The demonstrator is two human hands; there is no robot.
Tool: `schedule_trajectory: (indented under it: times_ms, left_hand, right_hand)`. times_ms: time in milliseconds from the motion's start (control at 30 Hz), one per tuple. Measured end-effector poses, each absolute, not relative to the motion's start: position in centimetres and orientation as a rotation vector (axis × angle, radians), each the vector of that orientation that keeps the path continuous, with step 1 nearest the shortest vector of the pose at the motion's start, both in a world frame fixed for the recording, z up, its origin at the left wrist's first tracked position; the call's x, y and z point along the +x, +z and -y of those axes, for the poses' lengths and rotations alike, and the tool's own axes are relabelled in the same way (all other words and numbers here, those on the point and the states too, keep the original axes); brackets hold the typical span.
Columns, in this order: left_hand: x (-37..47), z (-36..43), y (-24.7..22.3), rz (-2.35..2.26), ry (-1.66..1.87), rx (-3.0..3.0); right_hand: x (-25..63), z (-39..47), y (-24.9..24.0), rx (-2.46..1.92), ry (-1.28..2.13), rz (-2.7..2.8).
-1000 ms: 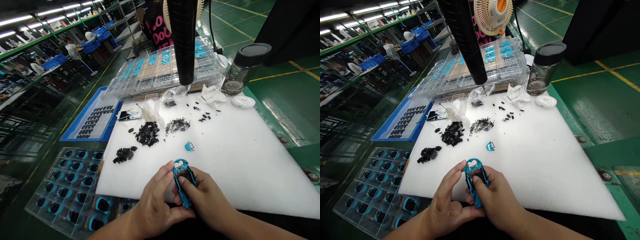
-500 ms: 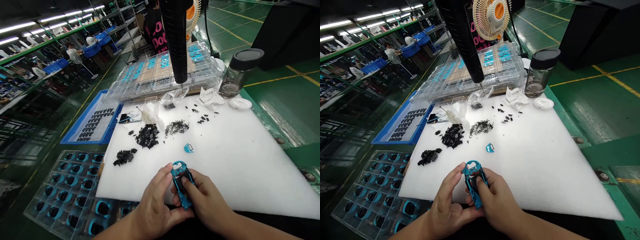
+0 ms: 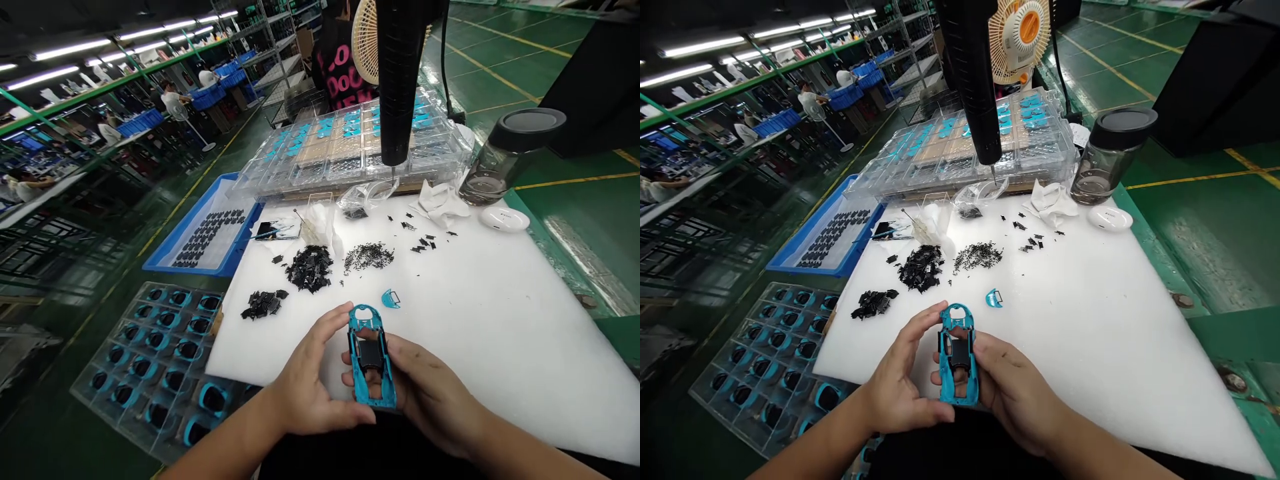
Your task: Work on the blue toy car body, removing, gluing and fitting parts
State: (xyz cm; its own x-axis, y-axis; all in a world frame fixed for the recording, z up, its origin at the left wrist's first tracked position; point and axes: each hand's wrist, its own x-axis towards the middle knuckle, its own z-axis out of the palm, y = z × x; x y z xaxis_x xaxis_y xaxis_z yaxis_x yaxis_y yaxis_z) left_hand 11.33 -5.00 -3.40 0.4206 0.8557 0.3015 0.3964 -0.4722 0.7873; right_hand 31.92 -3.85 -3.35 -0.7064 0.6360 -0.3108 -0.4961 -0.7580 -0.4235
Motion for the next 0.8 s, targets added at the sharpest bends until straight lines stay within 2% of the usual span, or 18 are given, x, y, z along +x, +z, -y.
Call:
schedule_trajectory:
  times_ms: [200, 333, 567, 800]
  left_hand:
    - [11.6, 4.8, -3.0, -1.038, 1.002, 2.071]
    - [11.7, 4.9, -3.5, -0.976, 1.067, 2.054]
    - [12.2, 4.9, -3.3, -0.98, 1.102, 1.561]
    - [12.3, 4.8, -3.3, -0.933, 1.126, 1.42]
  right_hand:
    - [32.4, 4.0, -3.3, -0.583, 2.423, 0.512]
    - [32.7, 3.7, -2.9, -0.635, 2.338, 0.778]
    - [32.6, 3.3, -2.1, -1.131, 1.679, 1.595]
    - [32.8, 4.1, -3.7, -1.164, 1.359, 1.81]
